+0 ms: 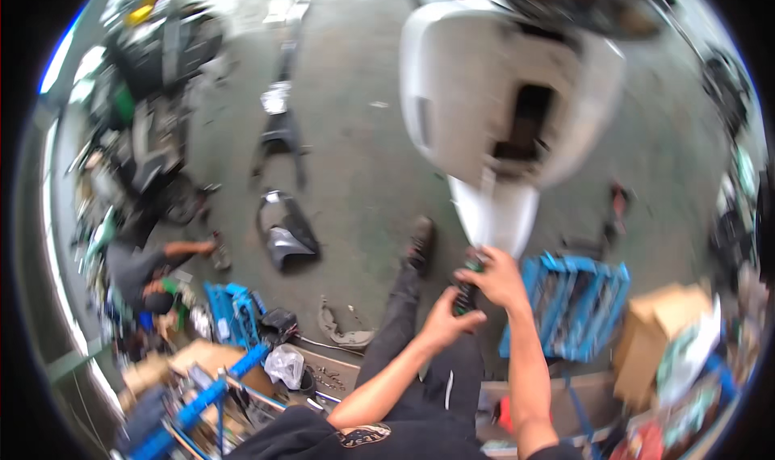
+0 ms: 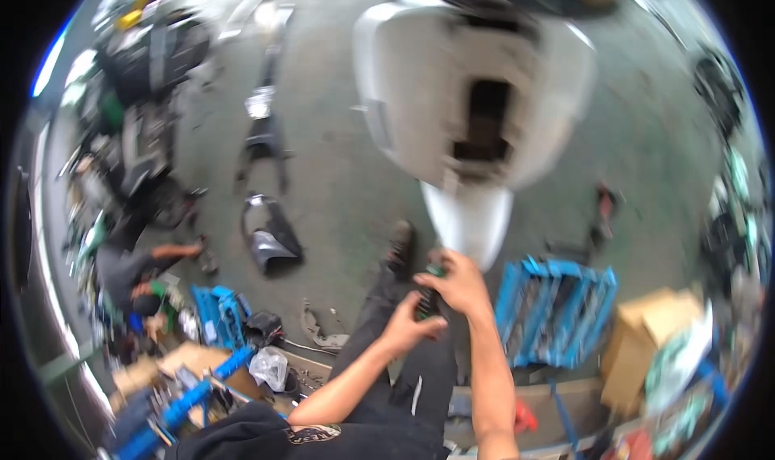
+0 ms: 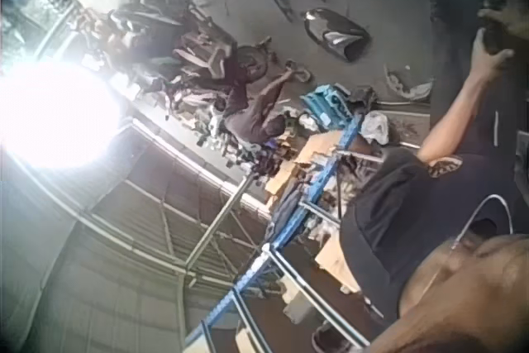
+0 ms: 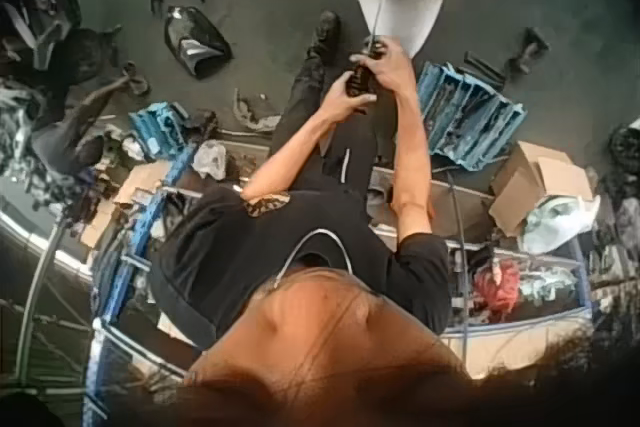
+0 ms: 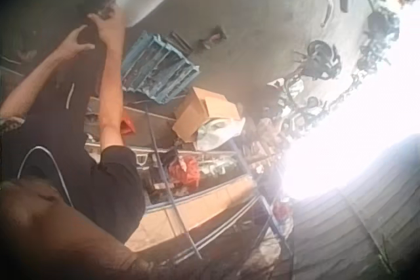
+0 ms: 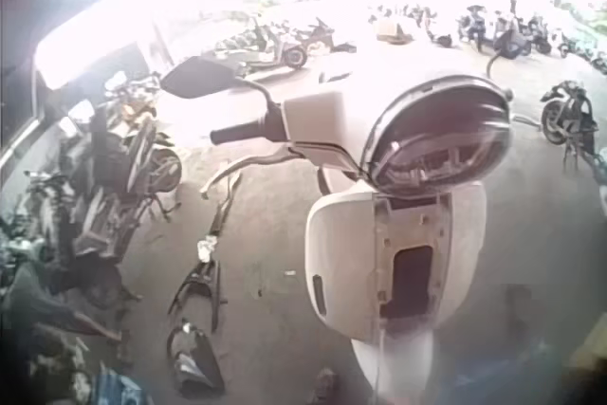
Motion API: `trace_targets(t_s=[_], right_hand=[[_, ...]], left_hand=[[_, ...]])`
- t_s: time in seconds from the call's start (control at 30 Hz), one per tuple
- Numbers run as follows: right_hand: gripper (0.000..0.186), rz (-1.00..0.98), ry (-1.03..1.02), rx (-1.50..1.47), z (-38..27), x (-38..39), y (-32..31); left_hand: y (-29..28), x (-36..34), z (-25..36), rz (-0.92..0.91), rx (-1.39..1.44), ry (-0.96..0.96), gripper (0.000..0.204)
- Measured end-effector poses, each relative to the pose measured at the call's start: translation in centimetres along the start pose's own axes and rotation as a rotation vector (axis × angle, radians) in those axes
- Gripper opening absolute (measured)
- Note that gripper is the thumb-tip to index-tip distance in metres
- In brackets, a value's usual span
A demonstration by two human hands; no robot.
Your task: The person unscrews and removes panels from a scooter using a screwdriver, placing the screws into a metal tray.
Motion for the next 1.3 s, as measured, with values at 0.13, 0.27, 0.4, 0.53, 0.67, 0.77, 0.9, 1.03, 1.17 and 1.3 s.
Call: trace_targets(t_s=[0.13, 0.27, 0.4, 0.53, 0.67, 0.77, 0.9, 1.03, 1.17, 1.3], right_hand=[[0.036, 0.197, -0.038, 0.121, -1.9, 1.3, -2.3], [0.054, -0.201, -0.040, -0.627, 2.6, 1.4, -1.4], [0.055, -0.088, -0.101, -0.118, 6.7, -1.0, -4.1], [0.053, 0.017, -0.196, -0.128, 4.8, -0.8, -4.2], [0.055, -0.106, -0.012, -0.521, -0.5, 2.4, -3.2], [0.053, -0.037, -0.127, -0.267, 1.8, 0.0, -4.5], [0.043, 0.044, -0.168, -0.099, 2.5, -0.1, -3.1], [0.035, 0.085, 0.051, -0.534, -1.2, 1.3, -2.6], [0.026, -0.037, 0.026, -0.584, 0.6, -0.6, -4.6], [0.019, 0.020, -0.011, -0.454, 1.7, -1.8, -5.2]], left_hand=[[2.9, 0.4, 3.4, 0.037, -0.195, -0.022, 0.053], [0.7, 0.6, -0.5, -0.242, 0.348, -0.193, 0.046], [2.5, -0.1, -2.2, -0.014, 0.235, -0.022, 0.048], [2.8, -1.2, 0.1, 0.040, 0.045, 0.034, 0.046], [3.0, -0.5, 0.1, -0.091, 0.350, -0.160, 0.045], [3.6, -1.2, 1.4, -0.188, 0.424, -0.186, 0.048], [3.2, -1.3, 0.5, -0.064, 0.130, -0.052, 0.059], [3.0, -1.0, 1.2, -0.133, 0.263, -0.138, 0.057], [3.1, -0.7, 0.8, -0.109, 0.391, -0.188, 0.057], [3.3, -0.9, 1.3, -0.115, 0.289, -0.180, 0.054]])
Point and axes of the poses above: each hand's wrist, its own x-axis away from the middle knuckle, its own y-axis out of the palm, z = x × y, the point moved 2 cm from there along -x, towards the middle knuckle, and after that the axes turned 3 degrees about z, right-handed, at the moved point
